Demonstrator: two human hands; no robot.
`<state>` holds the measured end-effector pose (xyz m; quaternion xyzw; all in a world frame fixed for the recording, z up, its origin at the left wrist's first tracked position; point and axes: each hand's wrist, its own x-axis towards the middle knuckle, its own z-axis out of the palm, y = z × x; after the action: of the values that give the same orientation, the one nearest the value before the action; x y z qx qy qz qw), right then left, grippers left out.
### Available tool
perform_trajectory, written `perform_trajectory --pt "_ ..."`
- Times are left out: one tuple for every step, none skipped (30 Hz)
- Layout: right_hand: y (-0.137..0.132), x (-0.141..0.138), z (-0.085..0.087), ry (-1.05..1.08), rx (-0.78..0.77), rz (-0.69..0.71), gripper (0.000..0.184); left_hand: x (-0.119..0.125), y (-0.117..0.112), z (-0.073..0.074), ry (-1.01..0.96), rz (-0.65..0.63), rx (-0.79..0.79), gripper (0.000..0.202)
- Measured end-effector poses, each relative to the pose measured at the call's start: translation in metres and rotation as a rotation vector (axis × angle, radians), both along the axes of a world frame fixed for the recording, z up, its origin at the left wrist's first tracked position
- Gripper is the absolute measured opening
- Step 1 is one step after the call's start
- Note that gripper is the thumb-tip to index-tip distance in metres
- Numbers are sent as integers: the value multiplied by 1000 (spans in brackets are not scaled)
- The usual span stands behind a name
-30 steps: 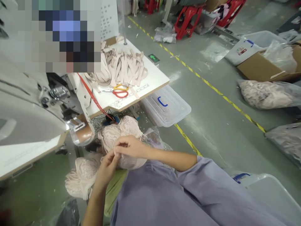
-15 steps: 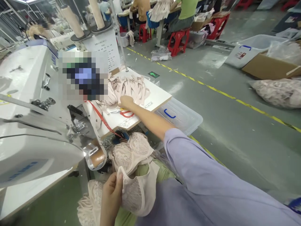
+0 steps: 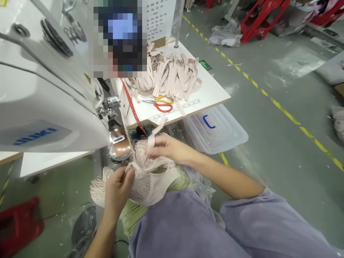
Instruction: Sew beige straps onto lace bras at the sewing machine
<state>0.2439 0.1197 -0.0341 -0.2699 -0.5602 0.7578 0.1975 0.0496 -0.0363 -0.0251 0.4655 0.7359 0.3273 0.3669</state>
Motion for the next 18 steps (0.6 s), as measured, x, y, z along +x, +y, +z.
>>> perform_trajectory --pt "-16 -2 3 -22 36 40 29 0 -1 0 16 -8 7 34" --pt "-27 -5 7 -43 98 67 27 1 -2 0 30 -19 12 33" --pt "-35 -8 10 -58 168 84 24 1 -3 1 43 -30 16 33" --pt "-40 -11 13 -64 227 97 23 1 -3 1 53 -44 19 33" --pt "-42 -14 14 -62 271 114 22 1 -4 1 59 -59 19 32" --pt "-43 -18 16 -57 304 126 21 0 -4 2 64 -70 19 32" --pt "-44 -21 16 -49 332 129 20 -1 -5 3 65 -82 14 31" --pt "-45 -24 16 -40 356 125 20 -3 -5 4 61 -87 8 30" --pt "-46 -27 16 -28 372 116 19 -3 -6 5 50 -89 5 29" --pt "-48 -30 15 -14 373 101 19 -3 -6 6 29 -90 13 28" --pt "-49 -32 15 6 354 85 19 -2 -7 6 -1 -93 39 27" --pt "-50 -34 14 31 309 70 19 0 -8 5 -43 -97 78 24" --pt "-51 -36 14 56 239 62 20 4 -10 3 -92 -95 122 20" --pt "-51 -37 14 76 159 48 21 9 -12 0 -137 -79 163 17" --pt "-50 -39 15 86 86 28 23 14 -14 -5 -168 -46 191 15" --pt "-49 -40 15 86 32 12 24 19 -16 -10 -174 7 214 16" --pt "-46 -41 16 74 5 5 25 22 -18 -15 -150 62 239 17" --pt "-42 -41 18 49 2 8 27 23 -19 -18 -92 100 274 19"
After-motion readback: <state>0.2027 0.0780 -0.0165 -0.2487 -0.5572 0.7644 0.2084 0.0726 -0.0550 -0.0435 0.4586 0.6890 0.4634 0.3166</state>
